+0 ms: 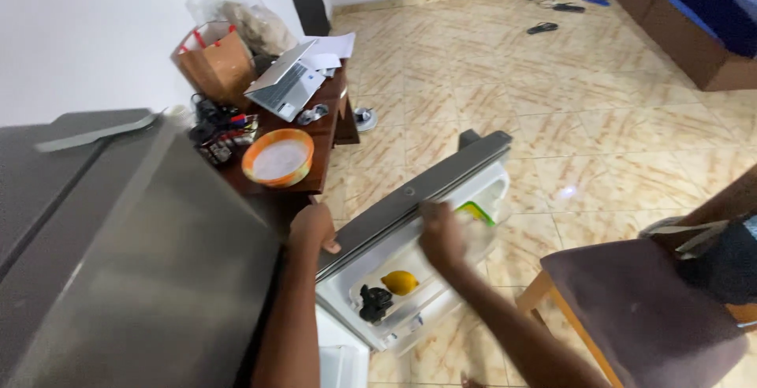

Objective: Cleaning the internal seals and surfaces of a refrigerator using a cloth and soapy water.

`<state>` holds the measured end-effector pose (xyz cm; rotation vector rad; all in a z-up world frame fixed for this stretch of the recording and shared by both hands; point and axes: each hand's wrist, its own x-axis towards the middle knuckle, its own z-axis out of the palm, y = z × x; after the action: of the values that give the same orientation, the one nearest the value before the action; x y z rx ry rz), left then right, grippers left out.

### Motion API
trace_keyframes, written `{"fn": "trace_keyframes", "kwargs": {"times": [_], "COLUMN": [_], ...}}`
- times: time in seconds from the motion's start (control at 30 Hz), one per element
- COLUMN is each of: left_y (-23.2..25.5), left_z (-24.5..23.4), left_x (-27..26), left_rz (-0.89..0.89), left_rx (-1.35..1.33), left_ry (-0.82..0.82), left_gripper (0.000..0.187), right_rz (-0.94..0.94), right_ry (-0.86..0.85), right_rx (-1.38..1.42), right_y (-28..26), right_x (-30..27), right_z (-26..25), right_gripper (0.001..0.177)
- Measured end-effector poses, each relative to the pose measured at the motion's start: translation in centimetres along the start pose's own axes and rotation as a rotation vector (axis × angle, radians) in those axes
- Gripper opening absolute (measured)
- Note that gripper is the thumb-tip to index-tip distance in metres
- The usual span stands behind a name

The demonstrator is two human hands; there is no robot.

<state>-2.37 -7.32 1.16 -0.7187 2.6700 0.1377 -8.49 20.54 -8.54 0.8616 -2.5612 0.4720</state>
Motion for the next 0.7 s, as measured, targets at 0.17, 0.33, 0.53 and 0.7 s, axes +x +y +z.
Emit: {"fn": "trace_keyframes", "kwargs": {"times": [0.17, 0.33, 0.53, 0.7], "left_y": [0.7, -0.3, 0.2, 0.5], "left_z": [-1.6, -1.4, -2.4, -2.0], "left_x": [-2.7, -2.4, -4.2, -3.4], "left_rz": [0.001, 0.084, 0.011, 0.012], "left_rx": [0.0, 0.027, -0.116, -0.117], "left_ry": [-0.078, -0.007, -0.084, -0.082], "left_gripper": [0.042, 0.048, 0.036, 0.031], "right_rz": [-0.27, -0.437, -0.206, -0.077], "right_ry": [0.262, 0.25, 0.136, 0.376], "right_rx": [0.414, 0.406, 0.24, 0.078], "right_y": [-3.1, 4.9, 15.5, 13.5], "right_x": [-0.7, 1.3, 5.3, 4.9], "right_z": [-1.1, -0.6, -2.7, 0.1], "right_gripper": [0.032, 0.05, 0.047, 0.056]}}
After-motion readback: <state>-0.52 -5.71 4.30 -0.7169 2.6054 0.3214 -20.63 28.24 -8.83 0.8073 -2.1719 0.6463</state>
